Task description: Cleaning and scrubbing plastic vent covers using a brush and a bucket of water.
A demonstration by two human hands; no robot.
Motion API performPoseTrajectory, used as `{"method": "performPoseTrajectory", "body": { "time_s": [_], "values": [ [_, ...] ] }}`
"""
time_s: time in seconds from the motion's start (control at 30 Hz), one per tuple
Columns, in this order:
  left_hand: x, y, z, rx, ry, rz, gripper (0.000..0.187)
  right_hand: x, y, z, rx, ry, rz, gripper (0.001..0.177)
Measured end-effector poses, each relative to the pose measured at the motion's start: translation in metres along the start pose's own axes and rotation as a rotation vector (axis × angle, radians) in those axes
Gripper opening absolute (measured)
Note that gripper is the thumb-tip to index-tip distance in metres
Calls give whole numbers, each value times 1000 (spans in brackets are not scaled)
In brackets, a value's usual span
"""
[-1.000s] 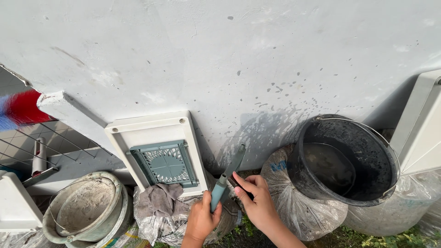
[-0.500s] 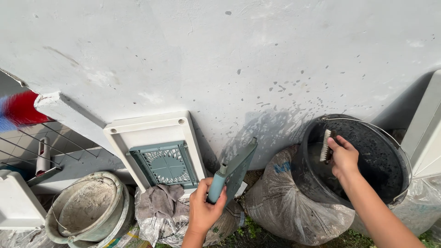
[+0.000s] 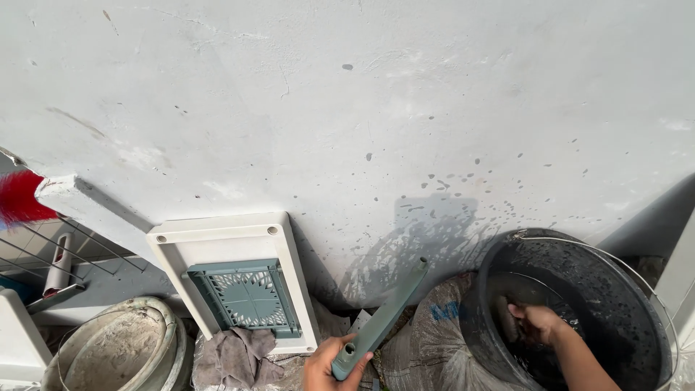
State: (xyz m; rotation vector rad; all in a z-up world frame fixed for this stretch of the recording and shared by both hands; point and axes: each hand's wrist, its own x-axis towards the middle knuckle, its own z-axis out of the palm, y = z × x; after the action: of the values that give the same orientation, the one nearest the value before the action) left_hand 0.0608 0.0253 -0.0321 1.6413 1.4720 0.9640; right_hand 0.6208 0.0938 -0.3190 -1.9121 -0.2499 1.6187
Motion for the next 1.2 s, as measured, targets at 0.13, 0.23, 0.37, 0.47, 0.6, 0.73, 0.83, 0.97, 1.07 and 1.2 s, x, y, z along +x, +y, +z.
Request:
{"method": "performPoseTrajectory", "body": {
  "time_s": [0.13,0.23,0.37,0.47,0.6,0.73,0.83,0.97,1.07,1.2],
  "values": [
    [-6,-37,23,-115,-9,334,12,-161,-72,50,435,-311,-391,34],
    [-8,-31,31,-144,-32,422,11,-273,-104,114,413,-264,-766,42],
    [-17,15,25,-68,-18,210,28,-342,-106,182,-619,63,-1484,56],
    [-21,20,20,-33,-6,176,27,-338,-95,201,-783,257,-1650,56],
    [-20,-11,19,17,-35,385,27,-343,-87,220,-784,338,-1722,54],
    [-24,-3,8,25,25,141,17,-300,-85,214,-648,354,-1633,53],
    [-24,-24,10,-24,92,72,21,-283,-95,215,-277,253,-1327,48],
    [-29,-38,12,-93,149,96,25,-296,-95,229,-328,212,-1136,42],
    [-28,-31,11,-57,197,77,22,-299,-81,239,-371,229,-1093,41],
    [-19,-33,9,-103,279,225,22,-311,-62,254,-314,153,-1031,42]
  ]
}}
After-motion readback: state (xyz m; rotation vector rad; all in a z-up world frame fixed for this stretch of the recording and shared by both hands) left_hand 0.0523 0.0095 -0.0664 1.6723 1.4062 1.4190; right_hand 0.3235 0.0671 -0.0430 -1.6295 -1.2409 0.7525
